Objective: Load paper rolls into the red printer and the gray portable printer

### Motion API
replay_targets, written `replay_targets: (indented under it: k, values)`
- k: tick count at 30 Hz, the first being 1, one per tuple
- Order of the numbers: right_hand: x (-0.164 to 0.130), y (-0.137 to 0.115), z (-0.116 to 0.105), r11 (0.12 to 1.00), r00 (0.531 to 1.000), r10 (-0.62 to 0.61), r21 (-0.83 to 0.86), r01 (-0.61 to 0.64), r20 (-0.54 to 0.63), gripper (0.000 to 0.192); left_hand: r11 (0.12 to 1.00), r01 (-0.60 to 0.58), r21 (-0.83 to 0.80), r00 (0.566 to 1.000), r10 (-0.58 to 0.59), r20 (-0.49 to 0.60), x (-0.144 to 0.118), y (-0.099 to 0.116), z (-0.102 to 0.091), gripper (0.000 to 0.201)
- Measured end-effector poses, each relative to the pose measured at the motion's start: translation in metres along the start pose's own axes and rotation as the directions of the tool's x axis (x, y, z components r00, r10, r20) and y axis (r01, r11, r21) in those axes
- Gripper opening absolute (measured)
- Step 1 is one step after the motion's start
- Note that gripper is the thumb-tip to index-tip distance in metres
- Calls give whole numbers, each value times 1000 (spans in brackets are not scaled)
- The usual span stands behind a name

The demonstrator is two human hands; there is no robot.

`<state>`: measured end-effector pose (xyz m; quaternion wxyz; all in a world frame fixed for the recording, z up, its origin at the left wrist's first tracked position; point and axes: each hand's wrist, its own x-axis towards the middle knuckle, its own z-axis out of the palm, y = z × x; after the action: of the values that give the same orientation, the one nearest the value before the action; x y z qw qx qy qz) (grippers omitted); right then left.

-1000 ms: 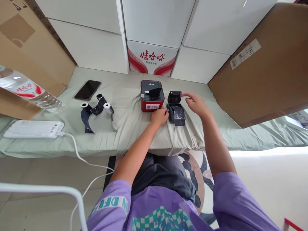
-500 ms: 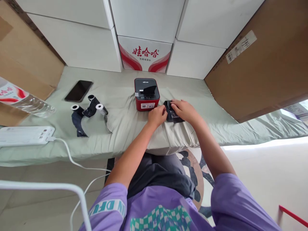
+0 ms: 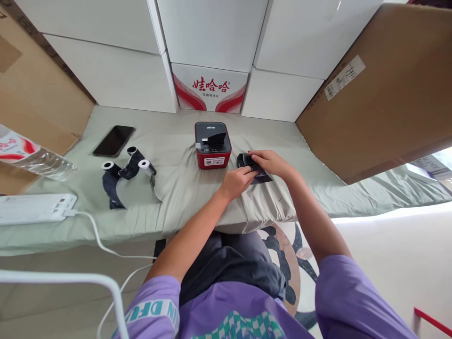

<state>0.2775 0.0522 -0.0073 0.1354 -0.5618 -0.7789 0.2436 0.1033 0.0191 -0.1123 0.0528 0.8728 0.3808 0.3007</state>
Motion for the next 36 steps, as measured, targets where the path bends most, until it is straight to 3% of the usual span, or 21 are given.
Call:
replay_targets:
  k: [5, 11, 18, 23, 32, 36]
  values:
    - [12, 2, 2, 998, 994, -56, 39, 53, 94, 48, 1000, -25, 14, 1000, 25, 11, 1, 6, 6, 39]
    - [18, 5, 8, 979, 986, -113, -153, 132, 127, 70, 999, -39, 6, 998, 38, 56, 1, 4, 7, 40]
    - [23, 0, 0, 955, 979, -199, -217, 204, 45, 51, 1000, -16, -24, 999, 18, 48, 1, 6, 6, 37]
    - [28, 0, -4, 984, 987, -142, -115, 133, -75, 35, 1000, -25, 1, 998, 25, 64, 1, 8, 2, 38]
    - [4, 5, 5, 993, 997, -77, -95, 75, -16, 42, 999, -27, -24, 996, 29, 83, 1, 8, 2, 43]
    - [0, 7, 10, 992, 995, -90, -97, 85, -53, 47, 995, 68, -76, 992, -60, 109, 1, 10, -7, 47]
